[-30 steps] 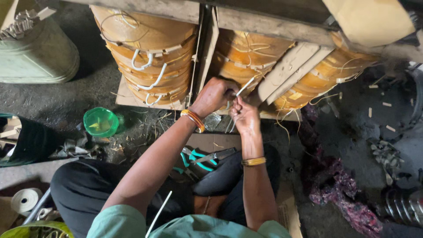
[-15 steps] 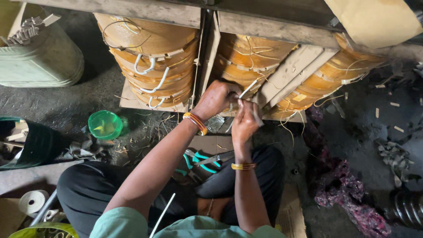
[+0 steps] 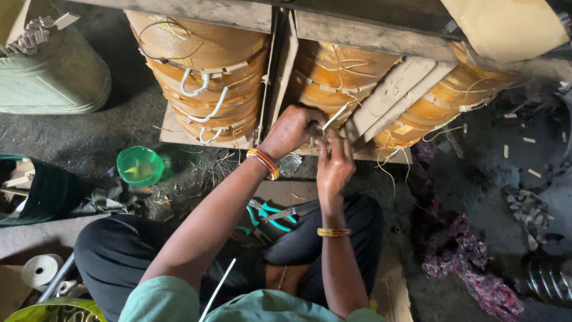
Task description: The person sits on the floor and uses pliers and a knife to cut and trim white plastic ties and yellow wires on a large cylindrical coil assembly. They repeatedly thread ties through slots, tighten them, and trim excess material.
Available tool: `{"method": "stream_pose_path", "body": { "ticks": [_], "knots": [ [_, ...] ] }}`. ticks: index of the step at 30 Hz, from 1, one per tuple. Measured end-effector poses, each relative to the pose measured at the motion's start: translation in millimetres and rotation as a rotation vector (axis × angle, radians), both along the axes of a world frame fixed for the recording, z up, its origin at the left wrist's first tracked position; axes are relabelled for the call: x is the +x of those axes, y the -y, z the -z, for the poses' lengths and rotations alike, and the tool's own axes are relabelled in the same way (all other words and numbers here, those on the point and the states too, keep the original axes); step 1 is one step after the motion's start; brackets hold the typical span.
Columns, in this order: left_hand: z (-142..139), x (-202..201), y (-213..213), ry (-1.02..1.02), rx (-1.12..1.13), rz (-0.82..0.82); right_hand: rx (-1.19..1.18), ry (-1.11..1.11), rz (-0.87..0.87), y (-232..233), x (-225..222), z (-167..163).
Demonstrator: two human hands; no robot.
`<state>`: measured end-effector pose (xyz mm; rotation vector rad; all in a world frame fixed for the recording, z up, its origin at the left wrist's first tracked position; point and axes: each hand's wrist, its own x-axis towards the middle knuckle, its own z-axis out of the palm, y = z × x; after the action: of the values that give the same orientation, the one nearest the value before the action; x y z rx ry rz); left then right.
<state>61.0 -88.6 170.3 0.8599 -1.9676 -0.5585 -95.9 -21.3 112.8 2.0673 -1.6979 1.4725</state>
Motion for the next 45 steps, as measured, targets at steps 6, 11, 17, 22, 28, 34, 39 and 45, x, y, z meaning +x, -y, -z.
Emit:
{"method": "stream_pose_path", "body": {
  "ticks": [6,11,17,22,28,34,39,45],
  "knots": [
    [5.7,-1.2,4.1,-0.013,0.032,0.006,0.132,0.420,-0.128,30.7,9.0,23.6],
    [7.5,-1.1,5.2,-0.017,-0.002,0.004,0.596,1.323,-0.459,25.7,9.2,21.2],
    [8.0,-1.1,4.3,-0.004,-0.013,0.011,-0.014,0.040,0.120,-4.3,-0.1,-12.6],
    [8.8,-1.9,5.2,-0.029,0.021,0.023,-0.112,-0.224,0.092,7.7,-3.1,-0.4],
    [7.3,-0.7,4.0,-0.003,-0.003,0.012,0.535,1.225,-0.455,36.4,-2.0,22.2],
    [5.9,0.2,3.5,-0.010,-0.059,0.017,0.247,0.520,-0.147,-0.4,-15.7,-2.2],
    [6.1,0.7,4.2,-0.008,0.001,0.029,-0.067,-0.174,-0.019,-1.3,-18.4,-4.0],
    [8.6,-2.4,4.6,0.018,0.003,0.008,0.440,1.094,-0.395,31.8,-3.7,34.3]
  ]
}}
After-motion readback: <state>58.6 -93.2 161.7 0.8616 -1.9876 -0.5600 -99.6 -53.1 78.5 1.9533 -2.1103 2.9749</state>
